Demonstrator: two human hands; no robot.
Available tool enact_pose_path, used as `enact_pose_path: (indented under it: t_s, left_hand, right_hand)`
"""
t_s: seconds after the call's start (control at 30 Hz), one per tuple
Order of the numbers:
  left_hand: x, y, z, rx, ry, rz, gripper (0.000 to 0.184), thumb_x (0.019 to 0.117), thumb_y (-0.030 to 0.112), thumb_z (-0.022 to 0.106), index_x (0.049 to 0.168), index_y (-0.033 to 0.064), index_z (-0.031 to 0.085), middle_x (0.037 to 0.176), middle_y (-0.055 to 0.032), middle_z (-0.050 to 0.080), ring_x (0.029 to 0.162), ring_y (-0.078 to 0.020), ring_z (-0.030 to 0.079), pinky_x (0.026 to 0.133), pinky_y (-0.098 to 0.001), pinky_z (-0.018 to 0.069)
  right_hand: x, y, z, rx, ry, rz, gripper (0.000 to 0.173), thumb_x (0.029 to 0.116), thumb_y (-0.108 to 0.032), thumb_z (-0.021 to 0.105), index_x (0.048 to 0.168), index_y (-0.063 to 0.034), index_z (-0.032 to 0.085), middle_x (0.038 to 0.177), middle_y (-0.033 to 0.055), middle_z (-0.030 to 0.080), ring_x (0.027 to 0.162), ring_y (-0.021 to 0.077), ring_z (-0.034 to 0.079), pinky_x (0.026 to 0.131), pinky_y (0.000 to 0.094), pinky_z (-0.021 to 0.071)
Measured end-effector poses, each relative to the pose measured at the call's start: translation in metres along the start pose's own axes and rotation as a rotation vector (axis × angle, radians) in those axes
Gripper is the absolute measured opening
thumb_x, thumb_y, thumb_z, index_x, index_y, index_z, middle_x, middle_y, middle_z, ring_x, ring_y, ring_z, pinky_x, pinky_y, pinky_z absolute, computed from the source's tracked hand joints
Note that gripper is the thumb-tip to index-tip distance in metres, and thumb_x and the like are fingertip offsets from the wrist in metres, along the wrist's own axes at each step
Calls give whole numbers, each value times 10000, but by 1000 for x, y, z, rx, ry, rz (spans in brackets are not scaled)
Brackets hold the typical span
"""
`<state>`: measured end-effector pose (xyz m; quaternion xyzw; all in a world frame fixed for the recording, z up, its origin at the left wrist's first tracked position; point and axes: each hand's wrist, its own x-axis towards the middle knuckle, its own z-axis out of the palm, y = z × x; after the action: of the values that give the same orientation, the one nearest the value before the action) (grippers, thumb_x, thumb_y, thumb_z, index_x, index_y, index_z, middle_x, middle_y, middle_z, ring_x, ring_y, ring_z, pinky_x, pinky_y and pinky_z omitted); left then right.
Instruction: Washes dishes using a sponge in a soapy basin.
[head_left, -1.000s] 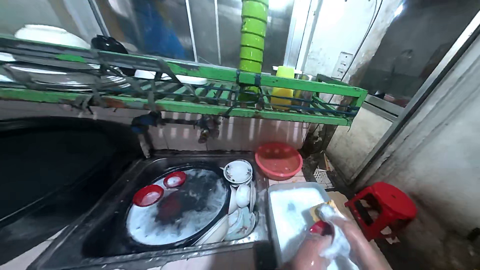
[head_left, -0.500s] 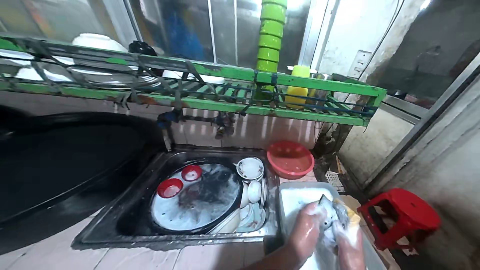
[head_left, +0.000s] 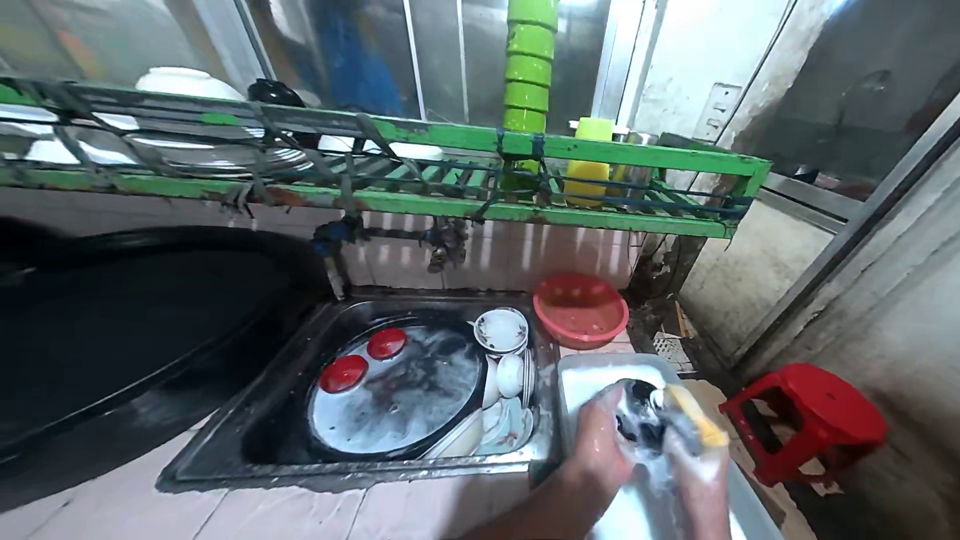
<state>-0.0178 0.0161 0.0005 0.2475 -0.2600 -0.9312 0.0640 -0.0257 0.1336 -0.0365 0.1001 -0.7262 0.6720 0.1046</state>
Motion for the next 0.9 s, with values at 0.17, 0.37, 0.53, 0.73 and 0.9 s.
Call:
enact_pose_path:
  t_s: [0.17, 0.37, 0.53, 0.73, 0.9]
  left_hand:
    - [-3, -6, -18, 742, -120, 74, 301, 1067, 178, 496, 1274, 4, 629, 1181, -155, 673, 1073, -225, 646, 940, -423, 534]
    - [-16, 6, -17, 670, -266, 239, 265, 1041, 140, 515, 1189, -33, 651, 1118, -110, 680, 1021, -134, 641, 930, -337, 535]
    - [-6, -11, -17, 393, -215, 121, 467, 1129, 355, 281, 1442, 106, 522, 1350, -84, 615, 1194, -176, 606, 985, -400, 517]
    - [16, -6, -29, 522, -241, 201, 472, 1111, 325, 350, 1475, 66, 502, 1380, -112, 591, 1231, -191, 585, 1038, -397, 492]
    - [1, -15, -17, 1480, -553, 1074, 250, 980, 10, 557, 1167, -22, 721, 1318, -165, 677, 1300, -303, 599, 1145, -453, 432]
  right_hand:
    - [26, -22, -18, -297, -249, 161, 646, 884, -197, 728, 1427, 63, 495, 1269, 246, 647, 1143, 307, 652, 998, 505, 524]
    - [47, -26, -22, 127, -218, 191, 593, 896, -58, 672, 1431, 36, 436, 1213, 140, 659, 1039, 165, 684, 872, 355, 607]
    - [32, -55, -12, -324, -166, -249, 562, 817, -160, 785, 1281, 105, 611, 1205, 235, 690, 1125, 273, 677, 1001, 441, 549]
    - [31, -28, -28, 262, -203, 362, 407, 1063, -184, 437, 1432, -16, 408, 1002, 54, 669, 815, 112, 683, 701, 328, 611]
    - [23, -12, -40, 95, -265, 595, 294, 1081, -185, 379, 1151, 12, 586, 823, 48, 662, 715, 126, 657, 657, 349, 582]
